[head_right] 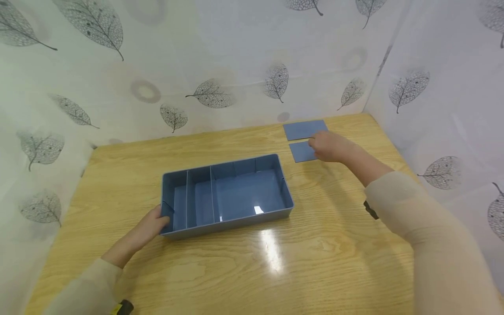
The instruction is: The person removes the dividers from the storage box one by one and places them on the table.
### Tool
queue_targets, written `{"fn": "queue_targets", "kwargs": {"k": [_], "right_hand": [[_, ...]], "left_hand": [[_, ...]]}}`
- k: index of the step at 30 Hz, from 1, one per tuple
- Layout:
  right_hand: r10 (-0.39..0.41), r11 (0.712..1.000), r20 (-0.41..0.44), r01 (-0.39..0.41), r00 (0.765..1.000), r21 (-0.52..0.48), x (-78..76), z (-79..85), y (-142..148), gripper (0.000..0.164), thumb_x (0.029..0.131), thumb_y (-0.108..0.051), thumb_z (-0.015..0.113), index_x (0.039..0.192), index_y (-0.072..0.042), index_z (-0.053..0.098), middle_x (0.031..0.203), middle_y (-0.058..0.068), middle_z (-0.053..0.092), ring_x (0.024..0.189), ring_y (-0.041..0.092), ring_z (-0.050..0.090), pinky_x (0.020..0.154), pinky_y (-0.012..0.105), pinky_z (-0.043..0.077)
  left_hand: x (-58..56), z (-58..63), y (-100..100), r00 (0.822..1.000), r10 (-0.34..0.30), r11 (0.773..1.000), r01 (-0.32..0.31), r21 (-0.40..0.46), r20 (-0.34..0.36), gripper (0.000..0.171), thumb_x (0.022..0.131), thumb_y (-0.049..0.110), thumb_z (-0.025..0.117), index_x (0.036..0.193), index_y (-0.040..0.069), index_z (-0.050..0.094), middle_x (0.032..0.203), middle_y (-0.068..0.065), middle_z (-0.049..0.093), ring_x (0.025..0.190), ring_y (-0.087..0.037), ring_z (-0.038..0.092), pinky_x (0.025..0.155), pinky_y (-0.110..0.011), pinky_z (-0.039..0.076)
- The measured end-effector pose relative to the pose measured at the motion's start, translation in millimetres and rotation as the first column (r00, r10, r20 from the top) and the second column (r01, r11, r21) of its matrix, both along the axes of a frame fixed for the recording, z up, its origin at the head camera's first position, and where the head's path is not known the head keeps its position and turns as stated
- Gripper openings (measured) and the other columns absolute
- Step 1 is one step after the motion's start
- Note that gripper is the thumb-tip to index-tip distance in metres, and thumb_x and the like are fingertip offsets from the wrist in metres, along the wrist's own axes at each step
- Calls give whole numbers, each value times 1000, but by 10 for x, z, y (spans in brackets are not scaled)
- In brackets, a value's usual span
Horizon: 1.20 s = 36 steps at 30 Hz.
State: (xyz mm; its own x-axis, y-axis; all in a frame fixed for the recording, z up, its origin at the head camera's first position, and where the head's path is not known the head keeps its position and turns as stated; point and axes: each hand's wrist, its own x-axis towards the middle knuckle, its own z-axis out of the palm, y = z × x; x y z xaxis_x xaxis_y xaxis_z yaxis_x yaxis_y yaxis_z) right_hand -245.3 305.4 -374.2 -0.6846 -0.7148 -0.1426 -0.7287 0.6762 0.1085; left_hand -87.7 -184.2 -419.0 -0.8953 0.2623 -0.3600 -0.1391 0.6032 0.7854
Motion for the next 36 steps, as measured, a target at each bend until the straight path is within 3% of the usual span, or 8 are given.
{"fn": "queue_targets", "kwargs": {"k": [4,8,19,23,29,33,36], "right_hand": [[46,999,-58,-45,997,10,18,52,-48,23,79,-5,69,96,8,62,93,21,64,87,37,61,80,46,50],[87,996,-93,-86,992,10,58,130,-119,26,78,-5,71,98,9,61,95,22,64,89,37,60,81,46,50],[136,990,-126,-139,983,-16,177,285,-335,27,79,-7,70,100,8,62,99,21,65,93,36,60,84,44,50],[180,979,-155,-192,971,-65,195,264,-402,29,78,-9,71,100,7,62,97,19,65,91,34,60,81,43,50],[281,941,-219,-313,935,-128,216,238,-506,33,76,-12,73,101,6,61,97,17,63,90,33,59,79,43,49],[302,934,-229,-335,925,-123,240,250,-586,36,76,-16,74,101,5,60,97,16,62,90,32,58,80,43,49],[311,936,-212,-337,926,-103,263,267,-648,37,76,-18,74,103,4,60,98,15,61,91,31,57,80,43,49]], "left_hand": [[-11,21,-6,1000,-18,1000,18,-25,2,50,89,4,41,133,-19,34,118,-29,56,105,-35,55,90,-49,47],[-21,45,0,999,-26,998,27,-52,21,51,87,3,44,131,-21,34,113,-28,57,99,-31,55,86,-46,49],[-22,51,20,999,-29,996,31,-83,24,54,88,5,43,134,-20,31,130,-38,45,120,-47,47,96,-55,42],[-26,42,15,999,-31,996,34,-85,33,54,90,6,42,135,-21,28,131,-39,43,119,-48,47,95,-55,43],[-25,24,2,999,-27,995,30,-91,35,53,90,6,42,134,-21,28,127,-38,46,111,-41,53,91,-51,46],[-26,24,3,999,-34,995,36,-90,27,53,90,7,41,134,-20,29,125,-36,49,106,-37,55,89,-50,47],[-23,24,3,999,-37,995,39,-89,25,53,91,7,40,135,-19,28,129,-37,46,113,-40,53,93,-52,45]]}}
